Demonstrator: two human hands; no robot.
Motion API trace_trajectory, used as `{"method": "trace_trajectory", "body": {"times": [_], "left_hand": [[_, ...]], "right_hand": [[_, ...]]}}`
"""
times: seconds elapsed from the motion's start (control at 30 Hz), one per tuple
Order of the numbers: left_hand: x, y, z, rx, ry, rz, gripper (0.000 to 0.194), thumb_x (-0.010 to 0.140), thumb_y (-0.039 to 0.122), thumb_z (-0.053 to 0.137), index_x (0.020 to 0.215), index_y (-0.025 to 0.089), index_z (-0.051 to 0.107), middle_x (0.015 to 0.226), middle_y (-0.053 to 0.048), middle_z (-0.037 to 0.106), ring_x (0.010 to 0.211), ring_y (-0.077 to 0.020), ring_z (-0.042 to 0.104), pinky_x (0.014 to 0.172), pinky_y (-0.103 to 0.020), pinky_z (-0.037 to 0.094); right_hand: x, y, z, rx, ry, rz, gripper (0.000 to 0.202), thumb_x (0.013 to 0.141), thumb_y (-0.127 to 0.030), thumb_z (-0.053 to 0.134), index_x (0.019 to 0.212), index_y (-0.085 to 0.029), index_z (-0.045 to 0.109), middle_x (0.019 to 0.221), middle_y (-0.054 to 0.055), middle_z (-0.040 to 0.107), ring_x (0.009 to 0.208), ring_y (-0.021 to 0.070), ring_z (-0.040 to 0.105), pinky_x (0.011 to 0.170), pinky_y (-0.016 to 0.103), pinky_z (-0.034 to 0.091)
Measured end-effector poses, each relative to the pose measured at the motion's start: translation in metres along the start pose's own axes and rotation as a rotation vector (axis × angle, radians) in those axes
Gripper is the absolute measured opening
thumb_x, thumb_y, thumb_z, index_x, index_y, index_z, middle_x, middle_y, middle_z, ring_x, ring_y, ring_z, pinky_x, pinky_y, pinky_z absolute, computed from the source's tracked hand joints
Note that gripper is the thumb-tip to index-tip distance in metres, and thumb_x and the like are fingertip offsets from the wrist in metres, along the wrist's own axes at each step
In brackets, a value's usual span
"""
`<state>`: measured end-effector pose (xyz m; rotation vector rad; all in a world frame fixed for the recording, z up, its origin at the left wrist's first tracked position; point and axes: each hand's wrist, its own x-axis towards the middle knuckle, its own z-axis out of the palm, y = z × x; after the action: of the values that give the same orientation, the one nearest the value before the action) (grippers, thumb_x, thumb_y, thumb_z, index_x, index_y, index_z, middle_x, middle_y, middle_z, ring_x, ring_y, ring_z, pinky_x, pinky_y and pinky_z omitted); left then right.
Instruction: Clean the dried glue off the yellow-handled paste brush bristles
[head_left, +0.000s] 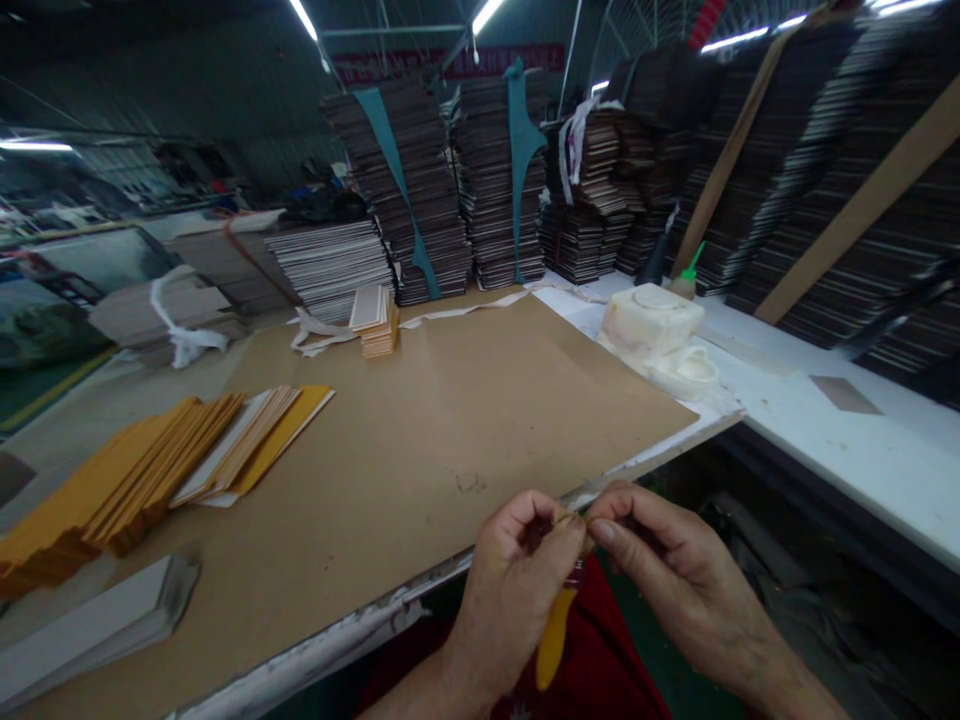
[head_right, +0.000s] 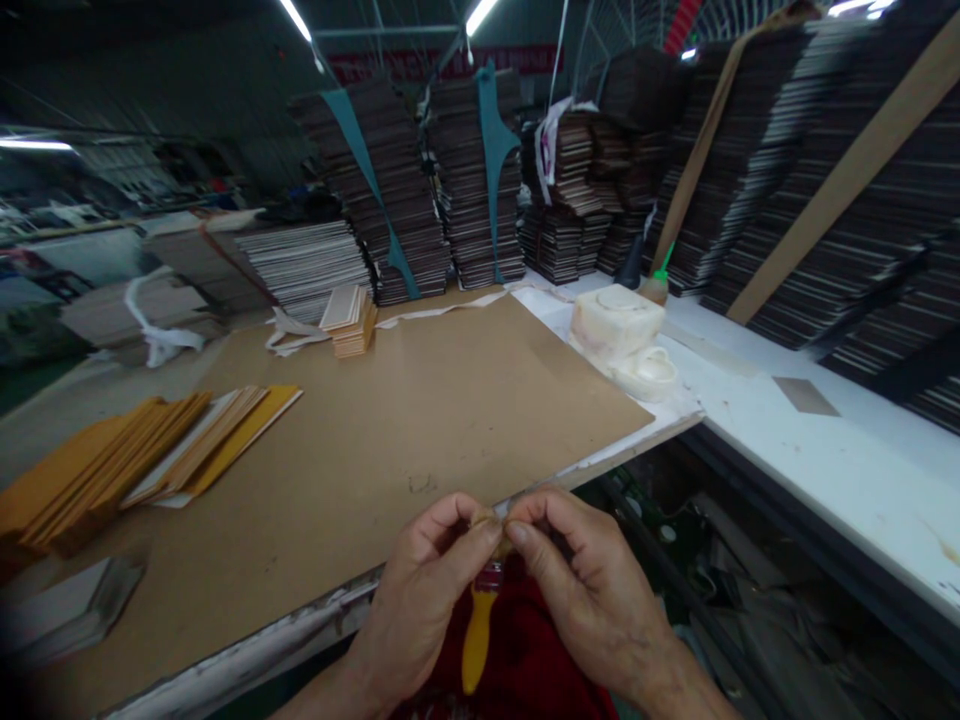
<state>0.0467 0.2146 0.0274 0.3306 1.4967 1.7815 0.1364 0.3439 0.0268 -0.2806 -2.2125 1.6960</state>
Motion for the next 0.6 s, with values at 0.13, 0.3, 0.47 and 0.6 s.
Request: {"method": "trace_trajectory", "body": {"times": [0.13, 0.3, 0.47, 0.6], "left_hand": [[0.004, -0.004, -0.001, 0.015, 0.078, 0.02, 0.021, 0.083, 0.029, 0.064, 0.069, 0.016, 0.055, 0.06, 0.004, 0.05, 0.057, -0.0069, 0.041, 0.054, -0.018, 0.036], [0.005, -0.009, -0.001, -0.019, 0.087, -0.038, 0.022, 0.085, 0.033, 0.061, 0.073, 0.017, 0.054, 0.058, 0.005, 0.049, 0.044, -0.0047, 0.035, 0.039, -0.016, 0.029], [0.0, -0.008, 0.0, -0.041, 0.061, -0.072, 0.025, 0.088, 0.042, 0.057, 0.082, 0.018, 0.054, 0.072, 0.001, 0.055, 0.06, -0.0111, 0.054, 0.048, -0.022, 0.053], [-0.001, -0.004, 0.001, -0.009, 0.048, -0.036, 0.025, 0.087, 0.04, 0.06, 0.084, 0.016, 0.056, 0.076, -0.001, 0.058, 0.066, -0.0121, 0.059, 0.058, -0.026, 0.059]], "right_hand": [[0.0, 0.002, 0.003, 0.04, 0.025, 0.036, 0.021, 0.096, -0.034, 0.051, 0.081, -0.022, 0.06, 0.07, -0.004, 0.056, 0.066, 0.0114, 0.051, 0.061, 0.021, 0.043], [-0.002, 0.007, 0.006, 0.152, 0.063, 0.07, 0.02, 0.093, -0.034, 0.056, 0.08, -0.021, 0.062, 0.067, -0.003, 0.057, 0.063, 0.0111, 0.053, 0.058, 0.02, 0.044], [-0.003, 0.015, 0.01, 0.175, 0.108, 0.045, 0.012, 0.089, -0.028, 0.06, 0.08, -0.02, 0.063, 0.072, 0.0, 0.061, 0.064, 0.0126, 0.057, 0.058, 0.021, 0.048], [-0.005, 0.018, 0.011, 0.267, 0.174, 0.006, 0.011, 0.086, -0.022, 0.061, 0.075, -0.022, 0.058, 0.078, 0.0, 0.061, 0.071, 0.0138, 0.059, 0.063, 0.022, 0.051]]}}
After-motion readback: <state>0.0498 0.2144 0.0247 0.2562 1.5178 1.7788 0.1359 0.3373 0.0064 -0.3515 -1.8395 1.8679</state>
